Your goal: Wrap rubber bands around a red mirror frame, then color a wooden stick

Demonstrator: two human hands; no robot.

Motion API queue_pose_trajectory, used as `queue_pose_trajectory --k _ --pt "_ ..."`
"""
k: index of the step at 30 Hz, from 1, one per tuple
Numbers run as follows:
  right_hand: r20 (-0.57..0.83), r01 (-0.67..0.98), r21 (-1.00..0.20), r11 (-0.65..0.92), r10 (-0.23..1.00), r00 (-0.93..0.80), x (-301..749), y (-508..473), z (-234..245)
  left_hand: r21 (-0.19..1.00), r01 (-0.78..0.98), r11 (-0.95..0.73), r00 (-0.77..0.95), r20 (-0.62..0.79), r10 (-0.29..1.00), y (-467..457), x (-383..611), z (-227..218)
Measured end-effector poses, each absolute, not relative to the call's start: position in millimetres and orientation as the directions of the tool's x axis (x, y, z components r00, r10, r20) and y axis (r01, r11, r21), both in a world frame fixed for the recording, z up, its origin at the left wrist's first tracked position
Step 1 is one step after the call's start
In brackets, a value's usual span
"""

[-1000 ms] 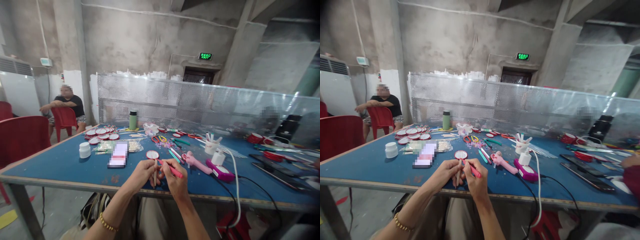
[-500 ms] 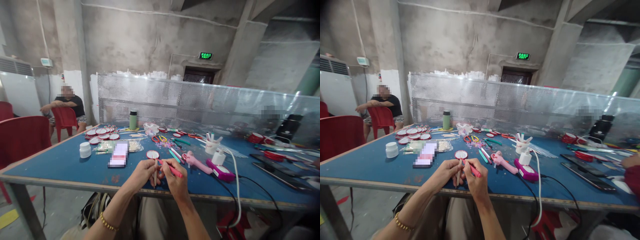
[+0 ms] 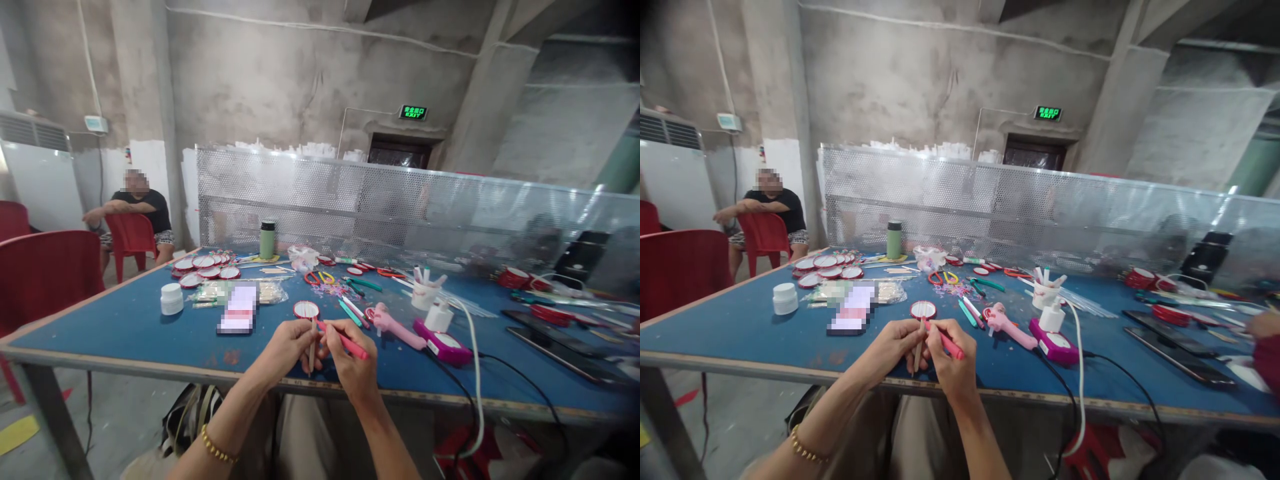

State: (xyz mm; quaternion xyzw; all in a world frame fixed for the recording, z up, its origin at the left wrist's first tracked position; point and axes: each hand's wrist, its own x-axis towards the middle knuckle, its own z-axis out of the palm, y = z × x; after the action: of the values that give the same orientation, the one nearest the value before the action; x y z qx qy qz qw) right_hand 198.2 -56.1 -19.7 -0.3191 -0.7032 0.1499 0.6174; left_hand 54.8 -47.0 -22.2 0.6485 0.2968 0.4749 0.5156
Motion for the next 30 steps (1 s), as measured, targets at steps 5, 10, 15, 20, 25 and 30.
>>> queue_pose_trajectory --k 5,10,15,20,25,30 --pt "0.764 0.266 -0.614 0.743 0.644 -0.034 197.7 -57.4 -18.2 0.949 -0.100 -0.299 0.381 0.314 0.870 -46.4 54.7 -23.6" --pt "0.753 0.241 -0.631 0.738 0.657 -0.040 197.9 -56.8 -18.7 0.951 -0.086 -0.299 0.373 0.309 0.875 -46.8 55.0 -21.9" --pt "0.747 0.258 -0.630 0.732 0.662 -0.055 198.4 -55.6 -19.1 0.949 -0.089 -0.302 0.370 0.313 0.875 -46.0 54.8 -22.6" --pt "0.748 0.269 -0.629 0.730 0.662 -0.048 198.0 -53.9 -19.4 0.949 -0.077 -0.306 0.364 0.313 0.877 -46.6 54.9 -21.9" --pt "0.745 0.277 -0.627 0.728 0.664 -0.059 198.4 -53.4 -19.6 0.951 -0.075 -0.299 0.366 0.305 0.879 -47.8 55.0 -20.9" --pt "0.750 0.270 -0.621 0.735 0.658 -0.066 198.8 -53.8 -19.5 0.950 -0.077 -0.301 0.368 0.308 0.878 -46.9 54.7 -22.5"
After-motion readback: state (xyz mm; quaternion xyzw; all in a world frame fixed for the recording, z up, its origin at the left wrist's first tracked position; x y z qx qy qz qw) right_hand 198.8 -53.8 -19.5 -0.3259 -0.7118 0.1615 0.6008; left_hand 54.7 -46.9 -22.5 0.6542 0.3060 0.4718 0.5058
